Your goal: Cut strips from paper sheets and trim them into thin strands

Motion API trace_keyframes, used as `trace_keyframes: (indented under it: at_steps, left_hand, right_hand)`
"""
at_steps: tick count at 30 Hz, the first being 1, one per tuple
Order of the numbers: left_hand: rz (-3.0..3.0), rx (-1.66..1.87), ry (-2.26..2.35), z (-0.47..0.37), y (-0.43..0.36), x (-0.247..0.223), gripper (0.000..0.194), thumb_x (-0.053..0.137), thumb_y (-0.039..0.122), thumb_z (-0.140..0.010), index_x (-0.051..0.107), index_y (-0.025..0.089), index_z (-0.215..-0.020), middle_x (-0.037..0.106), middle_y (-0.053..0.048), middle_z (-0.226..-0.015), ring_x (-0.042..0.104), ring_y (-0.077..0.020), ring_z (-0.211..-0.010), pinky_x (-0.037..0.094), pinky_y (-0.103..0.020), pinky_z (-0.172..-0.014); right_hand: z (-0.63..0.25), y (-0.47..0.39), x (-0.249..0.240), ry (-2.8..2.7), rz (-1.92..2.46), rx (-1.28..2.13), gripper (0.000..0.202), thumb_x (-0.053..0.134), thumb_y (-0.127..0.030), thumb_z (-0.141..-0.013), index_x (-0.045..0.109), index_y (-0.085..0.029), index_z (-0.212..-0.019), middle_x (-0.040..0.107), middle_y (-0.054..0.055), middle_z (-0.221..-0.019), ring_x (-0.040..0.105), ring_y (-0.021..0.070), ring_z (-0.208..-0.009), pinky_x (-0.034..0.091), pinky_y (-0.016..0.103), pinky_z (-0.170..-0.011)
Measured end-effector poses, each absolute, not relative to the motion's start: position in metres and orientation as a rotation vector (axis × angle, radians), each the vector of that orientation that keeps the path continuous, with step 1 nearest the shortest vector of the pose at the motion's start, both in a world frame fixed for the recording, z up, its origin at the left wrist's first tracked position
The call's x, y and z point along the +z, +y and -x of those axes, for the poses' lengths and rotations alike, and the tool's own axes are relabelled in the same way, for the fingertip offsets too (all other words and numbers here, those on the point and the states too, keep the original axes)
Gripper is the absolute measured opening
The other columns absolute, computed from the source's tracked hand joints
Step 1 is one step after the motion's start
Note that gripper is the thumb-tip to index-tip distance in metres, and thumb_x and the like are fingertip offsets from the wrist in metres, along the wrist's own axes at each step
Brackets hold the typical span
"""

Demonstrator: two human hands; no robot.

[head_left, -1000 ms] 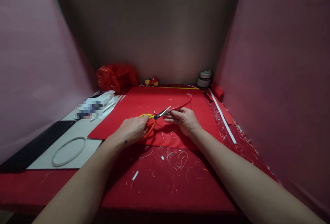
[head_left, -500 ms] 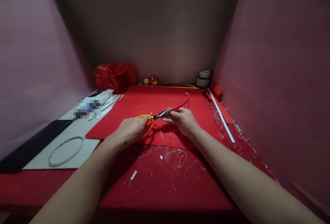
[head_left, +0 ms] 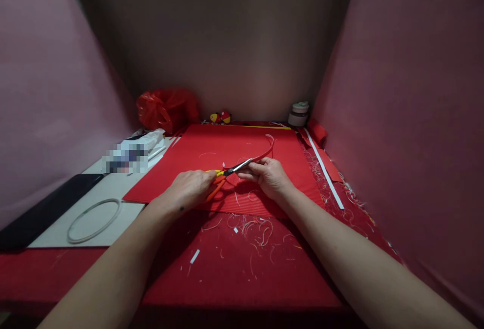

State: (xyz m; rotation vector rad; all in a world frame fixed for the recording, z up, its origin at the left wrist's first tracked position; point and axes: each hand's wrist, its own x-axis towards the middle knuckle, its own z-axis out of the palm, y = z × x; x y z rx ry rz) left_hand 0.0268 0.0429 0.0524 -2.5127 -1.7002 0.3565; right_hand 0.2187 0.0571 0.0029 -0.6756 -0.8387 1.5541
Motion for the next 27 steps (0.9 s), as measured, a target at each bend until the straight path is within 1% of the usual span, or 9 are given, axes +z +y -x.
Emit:
trace_keyframes:
  at_steps: [2,7,9,12,14,18,20,23,27]
  left_hand:
    - [2.55,0.325,-1.684,-0.025,0.043,0.052,0.034,0.032,0.037,-0.087,0.06,0.022,-0.099,0.065,-0.012,-0.076,0.062,-0.0251,-0.069,0.035,-0.029,-0.054]
    - [2.657,0.202,-1.675,-0.024,0.044,0.049,0.031,0.041,0.045,-0.083,0.061,0.022,-0.088,0.064,-0.01,-0.069,0.059,-0.024,-0.062,0.031,-0.028,-0.051]
    - [2.626,0.087,-1.739,-0.024,0.045,0.05,0.031,0.039,0.043,-0.084,0.06,0.022,-0.09,0.065,-0.009,-0.074,0.06,-0.023,-0.065,0.032,-0.028,-0.052]
    - [2.416,-0.21,-1.953,-0.024,0.046,0.052,0.031,0.033,0.039,-0.086,0.056,0.021,-0.097,0.066,-0.009,-0.082,0.061,-0.0226,-0.072,0.033,-0.027,-0.054]
    - [2.4,-0.433,-2.06,-0.024,0.049,0.051,0.029,0.037,0.039,-0.085,0.054,0.02,-0.1,0.066,-0.008,-0.084,0.061,-0.0216,-0.075,0.036,-0.027,-0.056]
    - [2.943,-1.068,-2.156,-0.026,0.055,0.044,0.033,0.054,0.034,-0.075,0.05,0.018,-0.103,0.065,-0.004,-0.084,0.062,-0.0164,-0.074,0.046,-0.027,-0.063]
    - [3.155,-1.267,-2.19,-0.026,0.057,0.04,0.033,0.059,0.032,-0.072,0.05,0.016,-0.099,0.064,-0.003,-0.082,0.061,-0.0145,-0.069,0.048,-0.028,-0.063]
    - [3.178,-1.332,-2.287,-0.024,0.058,0.041,0.026,0.062,0.028,-0.069,0.051,0.015,-0.089,0.061,-0.001,-0.072,0.058,-0.0114,-0.059,0.047,-0.026,-0.058]
    - [3.026,-1.398,-2.417,-0.021,0.055,0.051,0.028,0.065,0.027,-0.067,0.055,0.014,-0.089,0.062,-0.002,-0.07,0.055,-0.0099,-0.056,0.044,-0.024,-0.053]
  right_hand:
    - [-0.219,0.056,0.003,-0.85,0.681,1.544,0.006,0.062,-0.007,-0.07,0.059,-0.011,-0.068,0.069,0.009,-0.074,0.07,0.0201,-0.072,0.058,0.031,-0.073]
    - [-0.22,0.055,0.005,-0.887,0.679,1.55,0.008,0.062,-0.007,-0.072,0.056,-0.012,-0.069,0.069,0.01,-0.074,0.07,0.0212,-0.072,0.057,0.033,-0.074]
    - [-0.22,0.056,0.006,-0.864,0.678,1.564,0.012,0.062,-0.007,-0.071,0.053,-0.014,-0.067,0.068,0.01,-0.068,0.07,0.0226,-0.07,0.057,0.034,-0.073]
    - [-0.222,0.056,0.007,-0.809,0.655,1.583,0.024,0.065,-0.007,-0.066,0.044,-0.018,-0.062,0.065,0.006,-0.058,0.07,0.026,-0.069,0.058,0.036,-0.07]
    - [-0.222,0.056,0.008,-0.796,0.633,1.602,0.029,0.065,-0.006,-0.063,0.04,-0.019,-0.061,0.063,0.004,-0.057,0.07,0.0274,-0.068,0.058,0.038,-0.069]
    - [-0.224,0.055,0.01,-0.794,0.62,1.617,0.022,0.061,-0.006,-0.063,0.043,-0.018,-0.063,0.063,0.004,-0.058,0.07,0.0277,-0.066,0.057,0.041,-0.07]
    - [-0.225,0.055,0.011,-0.795,0.622,1.608,0.017,0.059,-0.007,-0.063,0.045,-0.018,-0.064,0.064,0.005,-0.057,0.07,0.0272,-0.066,0.057,0.041,-0.07]
    - [-0.227,0.056,0.012,-0.775,0.653,1.571,0.013,0.058,-0.01,-0.063,0.048,-0.017,-0.065,0.065,0.006,-0.058,0.07,0.026,-0.063,0.057,0.04,-0.066]
    - [-0.23,0.059,0.012,-0.737,0.689,1.539,0.011,0.056,-0.011,-0.061,0.049,-0.017,-0.065,0.064,0.005,-0.055,0.069,0.0259,-0.059,0.056,0.038,-0.061]
